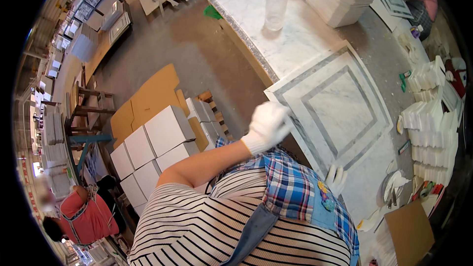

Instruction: The person uses a small metal scraper to remove excess white paste from the edges and grooves of a square decorative panel. They repeatedly wipe the panel with a cloth, flip it to check the back, and place it on a stack of finished panels.

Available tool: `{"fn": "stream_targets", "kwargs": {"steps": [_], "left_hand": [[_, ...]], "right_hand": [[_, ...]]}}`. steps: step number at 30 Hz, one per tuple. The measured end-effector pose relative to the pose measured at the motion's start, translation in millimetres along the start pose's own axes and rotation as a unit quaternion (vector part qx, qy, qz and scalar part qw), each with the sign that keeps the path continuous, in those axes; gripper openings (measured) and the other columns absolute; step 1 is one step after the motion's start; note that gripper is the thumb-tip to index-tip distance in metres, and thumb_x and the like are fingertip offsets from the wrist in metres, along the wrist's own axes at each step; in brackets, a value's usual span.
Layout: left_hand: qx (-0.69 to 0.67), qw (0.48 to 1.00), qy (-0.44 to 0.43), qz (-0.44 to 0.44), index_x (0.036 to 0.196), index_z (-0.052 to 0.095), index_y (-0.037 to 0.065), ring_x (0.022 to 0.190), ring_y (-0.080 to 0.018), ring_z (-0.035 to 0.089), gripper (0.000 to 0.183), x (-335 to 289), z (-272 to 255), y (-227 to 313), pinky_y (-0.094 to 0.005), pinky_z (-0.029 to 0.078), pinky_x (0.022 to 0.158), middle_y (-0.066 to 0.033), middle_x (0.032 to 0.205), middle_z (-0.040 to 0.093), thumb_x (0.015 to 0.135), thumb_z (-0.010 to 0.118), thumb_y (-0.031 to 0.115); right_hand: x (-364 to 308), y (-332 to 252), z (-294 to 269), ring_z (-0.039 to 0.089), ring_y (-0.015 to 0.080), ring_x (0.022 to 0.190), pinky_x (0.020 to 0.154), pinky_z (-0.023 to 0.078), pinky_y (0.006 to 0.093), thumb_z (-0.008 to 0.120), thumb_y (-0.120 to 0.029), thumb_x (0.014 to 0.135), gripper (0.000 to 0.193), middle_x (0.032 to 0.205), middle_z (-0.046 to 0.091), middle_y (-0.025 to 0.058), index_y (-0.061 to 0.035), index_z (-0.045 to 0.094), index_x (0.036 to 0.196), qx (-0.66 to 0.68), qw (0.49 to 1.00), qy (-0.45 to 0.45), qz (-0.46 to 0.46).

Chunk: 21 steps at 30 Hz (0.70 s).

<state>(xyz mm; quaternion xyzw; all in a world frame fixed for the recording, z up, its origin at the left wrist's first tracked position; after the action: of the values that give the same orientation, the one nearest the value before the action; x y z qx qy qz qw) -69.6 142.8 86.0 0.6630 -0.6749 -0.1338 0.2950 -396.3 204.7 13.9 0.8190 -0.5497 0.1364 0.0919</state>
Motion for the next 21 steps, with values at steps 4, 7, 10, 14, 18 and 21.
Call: {"fn": "stream_targets", "kwargs": {"steps": [4,7,10,14,18,21], "left_hand": [[-0.175,0.916,0.069,-0.355,0.092,0.062,0.003,0.079,-0.0213,0.062,0.040,-17,0,-48,-0.0358,0.050,0.073,-0.0103,0.082,0.064,0.083,0.074,0.040],[-0.235,0.869,-0.012,-0.436,0.089,0.061,0.003,0.071,-0.0142,0.058,0.049,-14,14,-68,-0.0301,0.048,0.066,-0.0062,0.076,0.060,0.085,0.069,0.051],[-0.361,0.804,-0.039,-0.471,0.087,0.062,0.004,0.060,-0.0095,0.054,0.045,-10,45,-90,-0.0252,0.045,0.054,-0.0024,0.070,0.057,0.090,0.066,0.049],[-0.412,0.769,-0.045,-0.486,0.102,0.070,0.005,0.055,-0.0083,0.051,0.043,11,33,-79,-0.0242,0.044,0.049,-0.0014,0.067,0.056,0.091,0.067,0.046],[-0.464,0.721,-0.028,-0.513,0.110,0.072,0.008,0.051,-0.0093,0.051,0.043,14,38,-82,-0.0246,0.045,0.049,-0.0017,0.062,0.056,0.091,0.068,0.046],[-0.455,0.740,-0.040,-0.494,0.109,0.073,0.006,0.051,-0.0093,0.052,0.042,18,35,-86,-0.0255,0.045,0.049,-0.0019,0.062,0.057,0.092,0.067,0.044]], "right_hand": [[2,-3,0,0.055,0.0473,0.114,0.094,0.048,0.0533,0.060,-0.017,0.089,0.037,0.127,0.059,0.0210,-0.0095,0.059,0.125,-0.011,1.000,0.026,-0.010],[0,0,5,0.055,0.0475,0.113,0.092,0.049,0.0523,0.060,-0.011,0.088,0.035,0.125,0.059,0.0224,-0.0081,0.059,0.123,-0.025,0.999,0.027,-0.024],[-6,16,15,0.055,0.0482,0.110,0.090,0.049,0.0521,0.060,-0.007,0.086,0.035,0.123,0.058,0.0242,-0.0049,0.059,0.120,-0.027,0.998,0.008,-0.058],[-10,24,24,0.054,0.0491,0.108,0.089,0.048,0.0533,0.059,-0.007,0.084,0.036,0.123,0.056,0.0271,-0.0014,0.058,0.119,-0.020,0.997,-0.030,-0.064],[-12,25,23,0.051,0.0510,0.113,0.093,0.047,0.0558,0.058,-0.014,0.087,0.038,0.129,0.053,0.0276,-0.0018,0.057,0.123,-0.031,0.996,-0.050,-0.061],[-20,27,27,0.049,0.0524,0.119,0.098,0.045,0.0578,0.056,-0.023,0.090,0.043,0.132,0.052,0.0272,-0.0028,0.056,0.128,-0.061,0.995,-0.064,-0.040]]}}
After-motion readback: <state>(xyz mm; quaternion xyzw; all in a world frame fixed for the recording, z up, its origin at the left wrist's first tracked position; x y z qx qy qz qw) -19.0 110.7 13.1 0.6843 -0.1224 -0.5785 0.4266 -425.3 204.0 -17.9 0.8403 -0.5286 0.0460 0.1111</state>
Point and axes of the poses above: each hand's wrist, its own x-axis towards the middle knuckle, its own z-axis out of the palm, y = z × x, the point moved 4 cm from there along x, towards the middle knuckle
